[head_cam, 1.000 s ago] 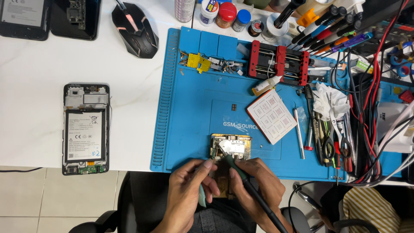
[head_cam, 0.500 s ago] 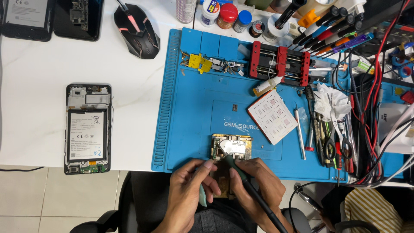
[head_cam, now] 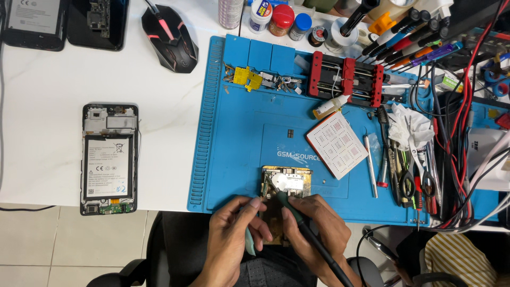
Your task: The person solders a small electronic component onto a circuit board using a soldering iron and solder wire. They then use tweezers to position the component and a tissue to wipe the board.
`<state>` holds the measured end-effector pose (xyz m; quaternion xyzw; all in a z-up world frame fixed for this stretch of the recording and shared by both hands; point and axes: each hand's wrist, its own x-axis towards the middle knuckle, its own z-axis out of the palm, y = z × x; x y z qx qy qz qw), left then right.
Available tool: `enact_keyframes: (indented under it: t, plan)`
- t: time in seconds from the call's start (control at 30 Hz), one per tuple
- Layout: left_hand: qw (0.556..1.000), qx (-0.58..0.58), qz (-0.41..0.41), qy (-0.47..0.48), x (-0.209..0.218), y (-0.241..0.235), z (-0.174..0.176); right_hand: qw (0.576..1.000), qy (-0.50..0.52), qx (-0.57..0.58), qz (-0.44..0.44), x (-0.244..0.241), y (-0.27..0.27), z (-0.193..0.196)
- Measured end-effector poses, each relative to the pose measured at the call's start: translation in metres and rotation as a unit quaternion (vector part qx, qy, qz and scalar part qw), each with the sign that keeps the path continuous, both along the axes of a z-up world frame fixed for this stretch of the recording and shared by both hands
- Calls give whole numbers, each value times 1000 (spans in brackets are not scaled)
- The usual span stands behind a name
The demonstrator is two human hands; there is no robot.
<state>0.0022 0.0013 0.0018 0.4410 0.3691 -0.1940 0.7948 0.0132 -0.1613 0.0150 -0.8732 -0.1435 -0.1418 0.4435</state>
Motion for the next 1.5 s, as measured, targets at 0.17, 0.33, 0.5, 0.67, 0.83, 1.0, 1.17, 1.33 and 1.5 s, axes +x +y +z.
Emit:
enact_keyframes:
  t: [0.17, 0.33, 0.5, 0.67, 0.83, 1.0, 1.17, 1.33, 1.5]
  plan:
    - [1000, 1, 2, -1, 0, -1, -1, 1000, -3, 2, 7, 3, 1, 2]
    - [1000, 2, -9, 2, 1, 1, 3, 1000, -10, 11, 11, 3, 2, 2]
    - [1000, 2, -2, 2, 1, 1, 4, 1000, 2, -1, 1, 1, 0, 1]
    - [1000, -1, 8, -8, -1, -1, -1, 1000, -1, 2, 5, 2, 1, 3]
    - [1000, 2, 1, -8, -1, -1, 0, 1000, 14, -1, 1, 1, 0, 1]
    - [1000, 3, -14, -13, -7, 4, -6, 999, 9, 44, 1, -6, -2, 7]
    - [996, 2, -37, -78, -37, 40, -9, 991, 104, 34, -82, -27, -44, 13]
    - [901, 366, 2, -232, -16, 86, 15, 968, 50, 22, -246, -37, -70, -22]
    - [700, 615, -164, -323, 42, 110, 14, 951, -18, 97, -294, -45, -84, -38]
